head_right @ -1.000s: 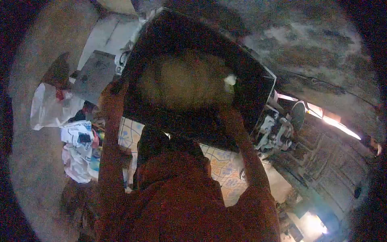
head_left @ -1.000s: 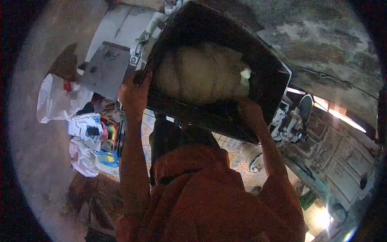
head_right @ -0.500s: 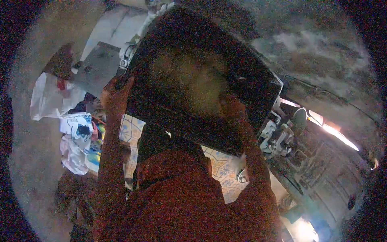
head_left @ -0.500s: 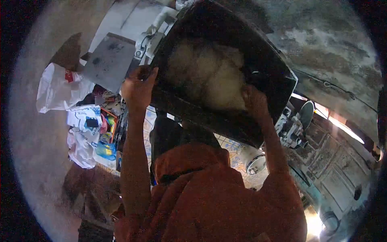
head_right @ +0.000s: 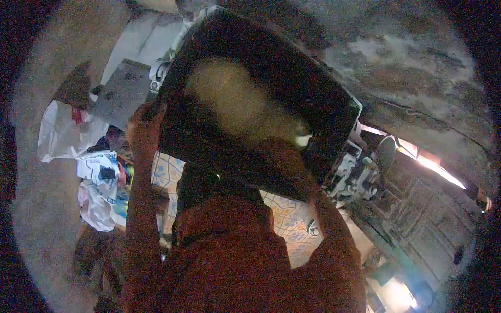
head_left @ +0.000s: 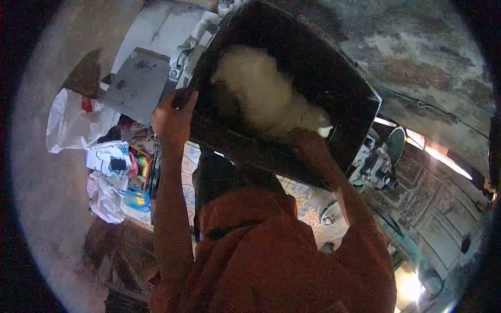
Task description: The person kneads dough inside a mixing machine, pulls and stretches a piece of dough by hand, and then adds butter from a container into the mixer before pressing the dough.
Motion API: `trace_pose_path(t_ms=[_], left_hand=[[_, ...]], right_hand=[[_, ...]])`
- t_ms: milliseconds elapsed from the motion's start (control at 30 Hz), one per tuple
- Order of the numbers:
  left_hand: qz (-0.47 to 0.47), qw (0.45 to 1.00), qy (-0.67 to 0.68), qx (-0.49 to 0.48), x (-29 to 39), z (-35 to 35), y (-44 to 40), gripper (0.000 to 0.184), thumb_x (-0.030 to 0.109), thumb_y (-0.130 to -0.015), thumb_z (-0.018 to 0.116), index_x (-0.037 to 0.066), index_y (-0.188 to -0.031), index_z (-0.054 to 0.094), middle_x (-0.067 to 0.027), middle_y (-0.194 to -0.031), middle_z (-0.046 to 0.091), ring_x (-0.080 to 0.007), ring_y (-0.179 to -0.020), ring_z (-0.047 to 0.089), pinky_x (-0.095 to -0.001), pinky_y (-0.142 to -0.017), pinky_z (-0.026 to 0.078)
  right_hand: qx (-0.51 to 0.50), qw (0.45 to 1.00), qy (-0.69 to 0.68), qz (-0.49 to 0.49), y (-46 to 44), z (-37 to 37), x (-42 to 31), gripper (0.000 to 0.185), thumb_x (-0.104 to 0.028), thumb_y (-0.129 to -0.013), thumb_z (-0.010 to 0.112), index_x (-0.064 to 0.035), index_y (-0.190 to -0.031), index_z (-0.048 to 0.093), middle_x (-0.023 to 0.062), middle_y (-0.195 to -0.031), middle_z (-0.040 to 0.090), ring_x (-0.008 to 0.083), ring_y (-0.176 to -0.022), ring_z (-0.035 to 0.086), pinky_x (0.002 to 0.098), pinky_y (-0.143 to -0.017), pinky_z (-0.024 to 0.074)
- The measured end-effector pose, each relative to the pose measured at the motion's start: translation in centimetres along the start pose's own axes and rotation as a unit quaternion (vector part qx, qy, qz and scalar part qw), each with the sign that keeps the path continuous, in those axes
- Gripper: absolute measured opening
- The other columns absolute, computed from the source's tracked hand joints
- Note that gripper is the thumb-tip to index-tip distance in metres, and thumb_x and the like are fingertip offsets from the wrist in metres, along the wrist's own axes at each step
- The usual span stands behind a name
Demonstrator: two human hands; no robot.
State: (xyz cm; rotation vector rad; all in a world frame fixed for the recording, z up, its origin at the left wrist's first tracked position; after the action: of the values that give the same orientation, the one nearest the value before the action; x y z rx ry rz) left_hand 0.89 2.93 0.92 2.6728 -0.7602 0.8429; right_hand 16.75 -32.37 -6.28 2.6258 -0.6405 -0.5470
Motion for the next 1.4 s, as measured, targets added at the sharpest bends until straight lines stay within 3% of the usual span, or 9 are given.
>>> trace_pose_path(t_ms=[100,167,267,500,767,833,1033,1100,1400], left_hand=[[0.009,1.0,-0.015,-0.005,-0.1,-0.1,0.0,0.035,0.04,-0.08,0.071,0.012,-0.099,0.072,-0.0119,-0.089,0.071,-0.031,-0.084,0.069,-0.0398,-0.075,0.052],[-0.01,1.0,0.005,-0.009,0.1,-0.1,0.0,0.035,0.041,-0.079,0.072,0.012,-0.099,0.072,-0.0117,-0.089,0.071,-0.0312,-0.084,0.069,-0.0399,-0.074,0.052],[-0.043,0.999,0.015,-0.029,-1.2,0.3,0.1,0.036,0.042,-0.079,0.072,0.012,-0.098,0.072,-0.0111,-0.088,0.071,-0.0317,-0.085,0.069,-0.0404,-0.074,0.052],[-0.014,0.999,-0.006,-0.037,-0.9,0.3,-0.2,0.038,0.047,-0.08,0.068,0.014,-0.099,0.071,-0.0111,-0.087,0.071,-0.0326,-0.085,0.068,-0.0431,-0.073,0.052],[-0.02,0.998,-0.027,-0.055,-0.1,-0.1,-0.2,0.039,0.045,-0.08,0.069,0.013,-0.102,0.069,-0.0139,-0.089,0.07,-0.0338,-0.085,0.068,-0.0445,-0.074,0.052],[-0.004,0.999,-0.017,-0.041,-0.5,0.3,-0.3,0.04,0.044,-0.08,0.069,0.011,-0.103,0.069,-0.014,-0.091,0.07,-0.0334,-0.086,0.068,-0.0442,-0.076,0.052],[0.06,0.997,0.044,-0.008,0.2,-0.2,0.4,0.046,0.038,-0.08,0.072,0.006,-0.112,0.064,-0.0149,-0.107,0.067,-0.0335,-0.099,0.064,-0.0448,-0.087,0.048],[0.235,0.962,0.015,0.136,0.2,-0.2,0.9,0.048,0.037,-0.079,0.074,0.005,-0.115,0.062,-0.018,-0.118,0.061,-0.0357,-0.107,0.059,-0.0456,-0.091,0.045],[0.287,0.861,0.219,-0.358,9.1,-5.9,17.3,0.064,0.028,-0.078,0.078,0.006,-0.132,0.051,-0.0186,-0.128,0.055,-0.0307,-0.117,0.056,-0.0411,-0.094,0.048]], right_hand=[[-0.099,0.983,0.142,-0.055,-4.1,3.3,-3.7,0.039,-0.023,-0.092,0.054,-0.0187,-0.131,0.052,0.009,-0.127,0.057,0.0291,-0.126,0.046,0.0448,-0.109,0.0326],[0.16,0.92,0.222,-0.279,-7.8,3.3,-3.9,0.04,-0.016,-0.088,0.057,-0.0174,-0.128,0.055,0.0092,-0.126,0.057,0.0305,-0.123,0.047,0.045,-0.106,0.036],[0.004,0.992,0.028,-0.123,-11.7,0.9,-3.7,0.04,-0.013,-0.082,0.063,-0.0158,-0.121,0.06,0.0105,-0.118,0.061,0.0294,-0.115,0.053,0.0446,-0.102,0.0399],[-0.172,0.961,0.208,-0.064,-13.8,-7.9,-2.4,0.043,-0.011,-0.074,0.07,-0.0117,-0.116,0.063,0.0126,-0.104,0.066,0.0304,-0.099,0.061,0.0417,-0.093,0.0461],[-0.035,0.992,-0.051,0.114,-1.8,-7.7,3.2,0.066,-0.02,-0.076,0.074,-0.0042,-0.135,0.048,0.0216,-0.117,0.061,0.0352,-0.111,0.058,0.045,-0.094,0.0476],[0.115,0.889,-0.367,0.247,3.4,-11.4,1.5,0.089,-0.024,-0.073,0.079,-0.0101,-0.147,0.031,0.0211,-0.12,0.059,0.0305,-0.106,0.06,0.04,-0.091,0.0484],[0.215,0.797,-0.561,0.069,10.5,-9.2,-1.3,0.121,-0.034,-0.068,0.086,-0.0223,-0.153,0.001,0.0159,-0.129,0.056,0.0228,-0.11,0.057,0.0306,-0.085,0.0488],[0.162,0.763,-0.611,0.132,11.3,-10.2,-4.4,0.132,-0.03,-0.059,0.09,-0.0208,-0.152,-0.004,0.0161,-0.135,0.051,0.0223,-0.121,0.051,0.0301,-0.086,0.0488],[0.317,0.774,-0.546,0.042,8.2,-4.5,-16.3,0.13,-0.023,-0.065,0.088,-0.0194,-0.151,-0.008,0.0175,-0.149,0.033,0.0246,-0.133,0.04,0.035,-0.091,0.0501]])
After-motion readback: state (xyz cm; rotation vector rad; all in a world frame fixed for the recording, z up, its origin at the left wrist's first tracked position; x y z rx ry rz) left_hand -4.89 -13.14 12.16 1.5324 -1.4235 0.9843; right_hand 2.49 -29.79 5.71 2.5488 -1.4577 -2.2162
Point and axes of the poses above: each hand's wrist, its own y-axis away from the middle knuckle, its own z-axis out of the palm, x = y × z, the point moved 2 cm from there along -y, towards the middle knuckle
